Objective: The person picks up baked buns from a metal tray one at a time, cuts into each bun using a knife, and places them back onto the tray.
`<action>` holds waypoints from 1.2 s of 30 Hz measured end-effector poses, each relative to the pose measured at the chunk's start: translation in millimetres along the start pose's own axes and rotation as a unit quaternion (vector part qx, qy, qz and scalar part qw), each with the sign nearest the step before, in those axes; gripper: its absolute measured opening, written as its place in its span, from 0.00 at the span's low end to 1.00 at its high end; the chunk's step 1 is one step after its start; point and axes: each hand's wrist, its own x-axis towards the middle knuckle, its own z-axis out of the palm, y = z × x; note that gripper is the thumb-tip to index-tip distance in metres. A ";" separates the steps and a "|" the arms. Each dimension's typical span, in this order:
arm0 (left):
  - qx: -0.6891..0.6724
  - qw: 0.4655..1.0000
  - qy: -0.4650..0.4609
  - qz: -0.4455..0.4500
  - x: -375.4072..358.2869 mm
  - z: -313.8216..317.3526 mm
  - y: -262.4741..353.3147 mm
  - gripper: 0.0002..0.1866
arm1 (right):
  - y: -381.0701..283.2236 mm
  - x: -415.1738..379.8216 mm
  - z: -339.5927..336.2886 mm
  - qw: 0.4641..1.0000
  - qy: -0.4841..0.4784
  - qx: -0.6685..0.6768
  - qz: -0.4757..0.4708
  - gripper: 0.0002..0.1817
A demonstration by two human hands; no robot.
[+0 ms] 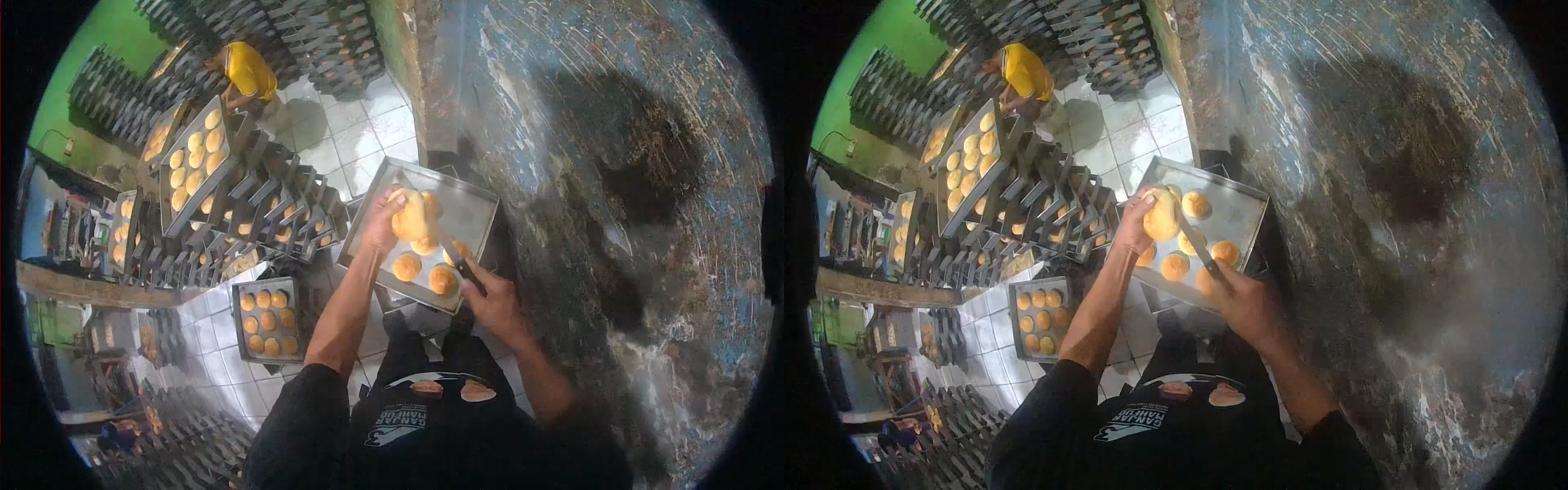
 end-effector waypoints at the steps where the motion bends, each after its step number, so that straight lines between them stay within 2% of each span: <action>1: -0.001 1.000 0.007 -0.011 -3.6 9.2 -7.8 0.19 | -2.0 8.5 2.0 0.999 -0.003 -0.032 0.025 0.27; 3: -0.022 1.000 -0.012 -0.012 2.3 17.8 -27.4 0.20 | 2.8 26.0 0.4 0.997 -0.001 -0.066 0.051 0.27; 5: -0.024 1.000 -0.014 -0.007 8.8 10.9 -35.3 0.20 | 17.4 42.1 6.3 0.996 0.036 -0.006 -0.077 0.26; 6: -0.026 1.000 -0.013 0.003 12.0 7.8 -33.6 0.20 | 18.7 37.0 4.1 0.996 0.037 -0.005 -0.078 0.26; 8: -0.020 0.999 -0.026 -0.007 12.9 -4.9 -17.6 0.19 | 15.7 12.8 -3.4 0.997 -0.019 -0.072 0.016 0.26; 12: 0.027 0.998 -0.028 -0.042 6.3 11.4 -18.9 0.19 | 4.5 -2.8 -3.7 0.999 -0.004 -0.023 0.029 0.27; 14: 0.002 0.999 -0.024 -0.039 8.4 21.5 -38.5 0.16 | 1.8 19.7 -2.6 0.993 -0.014 -0.101 0.052 0.27; 17: -0.017 1.000 -0.004 -0.024 13.5 24.8 -41.1 0.16 | 20.8 32.6 2.0 0.998 0.005 -0.060 0.029 0.27; 21: 0.001 0.999 -0.013 -0.047 13.9 6.8 -19.6 0.15 | 27.0 -9.8 -0.6 0.999 -0.007 -0.044 0.023 0.26; 23: -0.007 0.998 -0.014 -0.053 12.2 10.8 -33.1 0.14 | 47.9 -17.3 8.3 0.998 0.040 -0.040 -0.019 0.27; 25: -0.015 0.998 -0.016 -0.065 9.2 17.2 -55.0 0.14 | 41.7 6.8 13.0 0.998 0.025 -0.050 0.021 0.27; 27: -0.040 0.998 0.029 -0.038 11.2 19.4 -75.2 0.12 | 39.0 21.2 10.0 0.996 0.011 -0.061 0.057 0.27; 30: -0.030 0.997 0.051 -0.047 19.2 6.2 -61.4 0.12 | 44.2 14.6 11.8 0.994 -0.011 -0.075 0.081 0.27; 32: -0.031 0.997 0.062 -0.038 15.9 9.6 -52.3 0.11 | 60.2 -11.2 13.1 0.996 0.032 -0.072 -0.028 0.27; 33: -0.042 0.997 0.056 -0.030 15.3 8.7 -52.6 0.11 | 62.5 -13.7 13.8 0.997 0.028 -0.074 -0.028 0.27; 35: -0.055 0.997 0.054 -0.026 10.4 10.0 -62.3 0.11 | 64.1 -19.6 15.3 0.998 0.004 -0.036 0.050 0.27; 36: -0.057 0.995 0.072 -0.030 7.3 16.3 -76.2 0.11 | 64.5 -10.4 19.4 0.998 0.002 -0.037 0.054 0.27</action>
